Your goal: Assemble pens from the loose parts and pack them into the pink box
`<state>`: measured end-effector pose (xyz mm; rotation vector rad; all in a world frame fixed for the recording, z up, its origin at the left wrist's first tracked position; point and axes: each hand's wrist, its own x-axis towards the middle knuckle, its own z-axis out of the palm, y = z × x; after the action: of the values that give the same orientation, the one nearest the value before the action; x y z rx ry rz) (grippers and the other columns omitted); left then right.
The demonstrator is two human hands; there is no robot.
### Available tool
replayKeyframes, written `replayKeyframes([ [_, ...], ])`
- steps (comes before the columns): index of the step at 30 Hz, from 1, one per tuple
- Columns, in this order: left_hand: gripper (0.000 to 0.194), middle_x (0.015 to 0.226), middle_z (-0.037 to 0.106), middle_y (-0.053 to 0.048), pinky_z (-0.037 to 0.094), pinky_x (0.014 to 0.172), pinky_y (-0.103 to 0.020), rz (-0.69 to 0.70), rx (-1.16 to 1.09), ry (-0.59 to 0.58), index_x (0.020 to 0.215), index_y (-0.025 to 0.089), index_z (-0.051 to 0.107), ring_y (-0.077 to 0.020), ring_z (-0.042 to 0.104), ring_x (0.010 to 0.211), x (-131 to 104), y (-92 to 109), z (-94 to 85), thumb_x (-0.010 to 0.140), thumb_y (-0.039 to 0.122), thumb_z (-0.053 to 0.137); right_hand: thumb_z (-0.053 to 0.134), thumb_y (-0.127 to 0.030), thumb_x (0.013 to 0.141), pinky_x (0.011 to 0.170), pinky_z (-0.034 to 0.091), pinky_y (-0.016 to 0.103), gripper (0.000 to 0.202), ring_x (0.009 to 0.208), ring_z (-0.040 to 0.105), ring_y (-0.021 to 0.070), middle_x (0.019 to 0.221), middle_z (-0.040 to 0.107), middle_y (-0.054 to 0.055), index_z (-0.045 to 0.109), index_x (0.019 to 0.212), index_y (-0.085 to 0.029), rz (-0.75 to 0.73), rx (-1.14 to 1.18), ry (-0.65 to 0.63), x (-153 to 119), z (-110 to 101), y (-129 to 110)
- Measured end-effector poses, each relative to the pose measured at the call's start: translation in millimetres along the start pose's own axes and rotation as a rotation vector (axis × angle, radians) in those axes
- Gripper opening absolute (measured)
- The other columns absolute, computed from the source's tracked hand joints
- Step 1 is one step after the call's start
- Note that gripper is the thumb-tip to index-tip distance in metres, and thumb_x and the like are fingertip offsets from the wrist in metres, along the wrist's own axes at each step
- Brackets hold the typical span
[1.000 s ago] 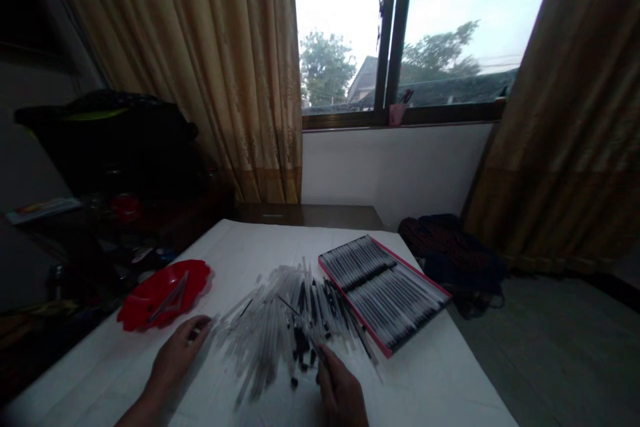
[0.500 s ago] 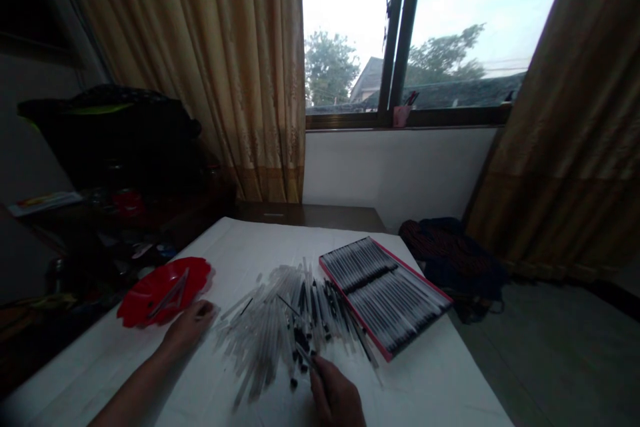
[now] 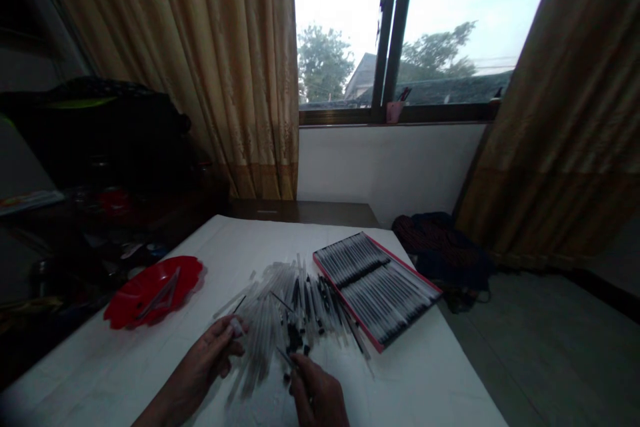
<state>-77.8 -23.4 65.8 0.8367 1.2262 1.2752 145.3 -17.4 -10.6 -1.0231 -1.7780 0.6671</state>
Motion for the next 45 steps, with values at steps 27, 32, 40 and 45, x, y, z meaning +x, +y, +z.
replayKeyframes([
  [27, 0.045, 0.083, 0.073, -0.006, 0.049, 0.06, -0.024, 0.168, 0.58, -0.252, 0.1, 0.019, 0.069, -0.017, 0.065, 0.068, -12.3, -38.4, 27.0, 0.075, 0.055, 0.061, 0.048, -0.022, 0.084, 0.061, 0.042, 0.019, 0.018, 0.069, 0.066, 0.0151, 0.075, 0.071, 0.004, 0.065, 0.085, -0.02, -0.036, -0.33, -0.389, 4.6, -35.6, -18.9],
  [32, 0.041, 0.075, 0.07, -0.003, 0.047, 0.054, -0.023, 0.04, 0.618, -0.367, 0.091, 0.018, 0.072, -0.0118, 0.059, 0.052, -16.2, -44.0, 40.2, 0.071, 0.053, 0.064, 0.05, -0.019, 0.083, 0.06, 0.041, 0.018, 0.017, 0.07, 0.069, 0.0159, 0.075, 0.072, 0.003, 0.067, 0.085, -0.02, -0.05, -0.49, -0.602, -0.1, -56.2, -11.0],
  [40, 0.039, 0.056, 0.061, 0.005, 0.041, 0.046, -0.021, -0.178, 0.457, -0.196, 0.081, 0.016, 0.067, -0.01, 0.053, 0.045, -13.9, -78.9, 55.4, 0.059, 0.048, 0.07, 0.054, -0.022, 0.083, 0.05, 0.037, 0.017, 0.013, 0.06, 0.068, 0.0131, 0.071, 0.072, 0.0, 0.066, 0.084, -0.024, -0.075, -0.644, -0.583, -10.6, -49.7, 7.2],
  [45, 0.031, 0.06, 0.067, 0.003, 0.04, 0.044, -0.019, -0.259, 0.453, -0.178, 0.079, 0.017, 0.066, -0.0108, 0.056, 0.048, -11.6, -80.6, 54.3, 0.06, 0.042, 0.068, 0.06, -0.021, 0.076, 0.043, 0.032, 0.018, 0.007, 0.049, 0.065, 0.0122, 0.061, 0.07, -0.003, 0.065, 0.074, -0.025, -0.134, -0.732, -0.442, -21.3, -33.1, 20.4],
])
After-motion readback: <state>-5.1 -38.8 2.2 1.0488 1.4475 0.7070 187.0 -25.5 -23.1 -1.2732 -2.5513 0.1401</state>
